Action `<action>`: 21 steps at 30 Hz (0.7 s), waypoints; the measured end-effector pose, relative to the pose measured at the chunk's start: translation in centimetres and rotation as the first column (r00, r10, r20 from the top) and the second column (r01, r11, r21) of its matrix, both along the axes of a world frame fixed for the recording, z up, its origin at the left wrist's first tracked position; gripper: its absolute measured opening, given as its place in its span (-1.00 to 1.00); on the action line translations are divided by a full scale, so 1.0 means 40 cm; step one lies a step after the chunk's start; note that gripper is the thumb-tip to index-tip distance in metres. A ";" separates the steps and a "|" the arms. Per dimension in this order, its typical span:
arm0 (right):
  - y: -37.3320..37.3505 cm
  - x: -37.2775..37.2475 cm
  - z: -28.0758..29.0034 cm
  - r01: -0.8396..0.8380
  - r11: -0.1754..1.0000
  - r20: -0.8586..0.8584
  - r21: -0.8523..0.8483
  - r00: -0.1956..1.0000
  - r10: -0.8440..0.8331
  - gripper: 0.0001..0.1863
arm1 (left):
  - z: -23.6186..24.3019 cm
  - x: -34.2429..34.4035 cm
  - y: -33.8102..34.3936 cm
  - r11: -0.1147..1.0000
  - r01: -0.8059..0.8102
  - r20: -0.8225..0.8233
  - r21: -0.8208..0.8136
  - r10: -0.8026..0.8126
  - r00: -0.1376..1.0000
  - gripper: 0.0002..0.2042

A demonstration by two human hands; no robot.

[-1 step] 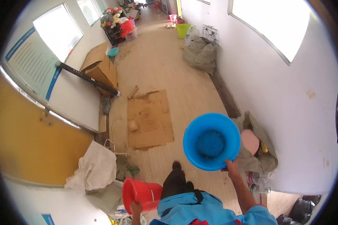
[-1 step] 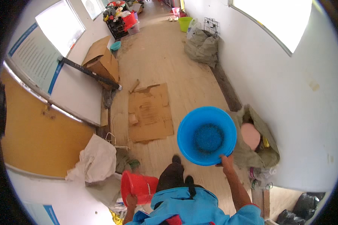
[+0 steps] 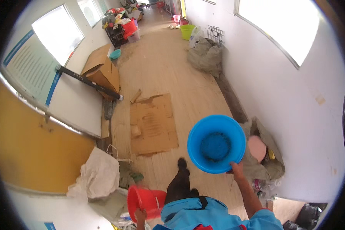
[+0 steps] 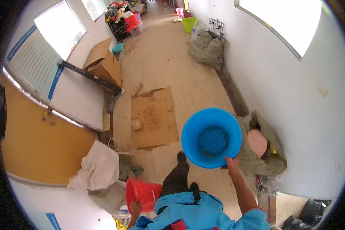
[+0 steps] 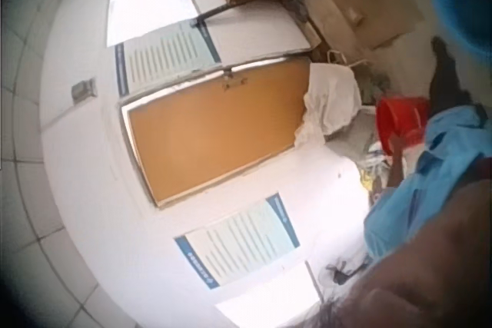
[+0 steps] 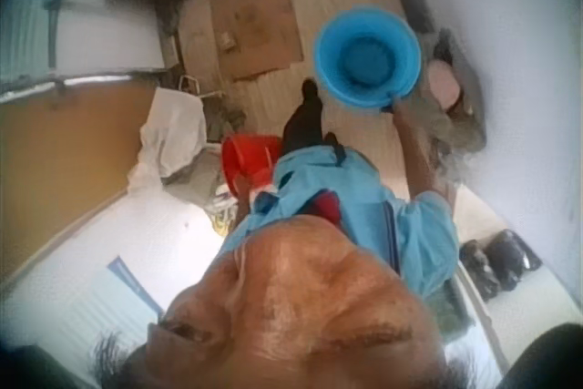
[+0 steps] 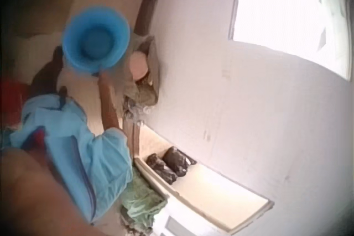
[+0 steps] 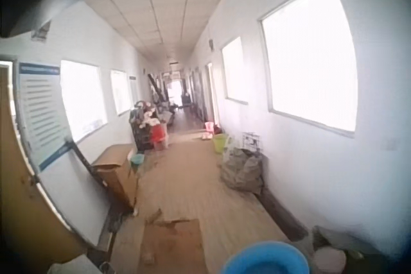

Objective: The person moves a black leather sofa, picks up a bottle and a box, and carries two buckets across a cluttered room. They then sit on the floor and sort through a pile of various shoes and slippers, picking them up, inspecting them, and placing some into a blue bucket.

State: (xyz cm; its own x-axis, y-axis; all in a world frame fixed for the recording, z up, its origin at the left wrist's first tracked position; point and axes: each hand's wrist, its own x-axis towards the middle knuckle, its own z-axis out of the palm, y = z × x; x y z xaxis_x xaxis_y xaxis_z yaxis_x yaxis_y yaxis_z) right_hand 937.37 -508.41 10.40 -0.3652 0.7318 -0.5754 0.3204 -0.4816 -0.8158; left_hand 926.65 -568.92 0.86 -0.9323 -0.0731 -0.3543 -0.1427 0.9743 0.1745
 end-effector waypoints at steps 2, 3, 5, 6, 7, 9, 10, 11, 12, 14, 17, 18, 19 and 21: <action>0.152 -0.196 -0.046 -0.052 0.999 0.009 -0.015 0.999 0.052 -0.64 | -0.026 -0.130 0.104 0.996 -0.035 0.071 -0.077 0.041 0.997 -0.58; 0.179 -0.263 -0.058 -0.077 0.997 -0.030 -0.011 0.997 0.077 -0.65 | -0.032 -0.196 0.130 0.992 -0.063 0.087 -0.105 0.072 0.994 -0.58; 0.265 -0.429 -0.053 -0.116 0.993 -0.123 0.039 0.985 0.120 -0.68 | -0.053 -0.351 0.210 0.991 -0.084 0.111 -0.106 0.095 0.989 -0.58; 0.339 -0.513 -0.064 -0.024 0.999 -0.030 0.040 0.999 0.025 -0.70 | -0.063 -0.413 0.268 0.992 -0.091 0.143 -0.092 0.104 0.984 -0.58; 0.395 -0.594 -0.084 0.073 0.996 0.059 0.049 0.995 -0.075 -0.73 | -0.088 -0.528 0.327 0.994 -0.088 0.153 -0.064 0.097 0.983 -0.57; 0.479 -0.692 -0.053 0.039 0.999 0.117 0.024 0.992 -0.042 -0.80 | -0.055 -0.720 0.398 0.996 -0.082 0.136 -0.035 0.086 0.987 -0.57; 0.483 -0.721 -0.028 0.098 0.995 0.136 0.005 0.986 -0.098 -0.81 | -0.043 -0.796 0.410 0.996 -0.077 0.134 -0.033 0.081 0.988 -0.57; 0.523 -0.796 -0.003 0.169 0.986 0.124 0.000 0.978 -0.168 -0.81 | -0.036 -0.907 0.458 0.998 -0.059 0.114 -0.016 0.060 0.992 -0.56; 0.562 -0.858 0.000 0.244 0.970 0.121 -0.005 0.963 -0.242 -0.82 | -0.038 -1.005 0.505 0.999 -0.036 0.102 0.009 0.035 0.994 -0.56; 0.656 -0.956 -0.057 0.288 0.958 0.151 -0.006 0.947 -0.284 -0.78 | -0.049 -1.232 0.596 0.998 0.024 0.058 0.063 -0.027 0.998 -0.56; 0.756 -1.093 -0.103 0.378 0.925 0.148 0.034 0.914 -0.378 -0.78 | -0.086 -1.550 0.723 0.980 0.120 -0.030 0.158 -0.116 0.993 -0.55; 0.789 -1.176 -0.124 0.413 0.910 0.118 0.043 0.902 -0.415 -0.78 | -0.089 -1.661 0.770 0.970 0.152 -0.072 0.192 -0.140 0.987 -0.54; 0.828 -1.254 -0.133 0.387 0.921 0.112 0.047 0.914 -0.390 -0.77 | -0.088 -1.774 0.829 0.983 0.121 -0.040 0.136 -0.116 0.992 -0.55; 0.954 -1.375 -0.137 0.363 0.928 0.082 0.080 0.926 -0.369 -0.74 | -0.045 -1.981 1.063 0.995 0.090 0.010 0.048 -0.091 0.996 -0.56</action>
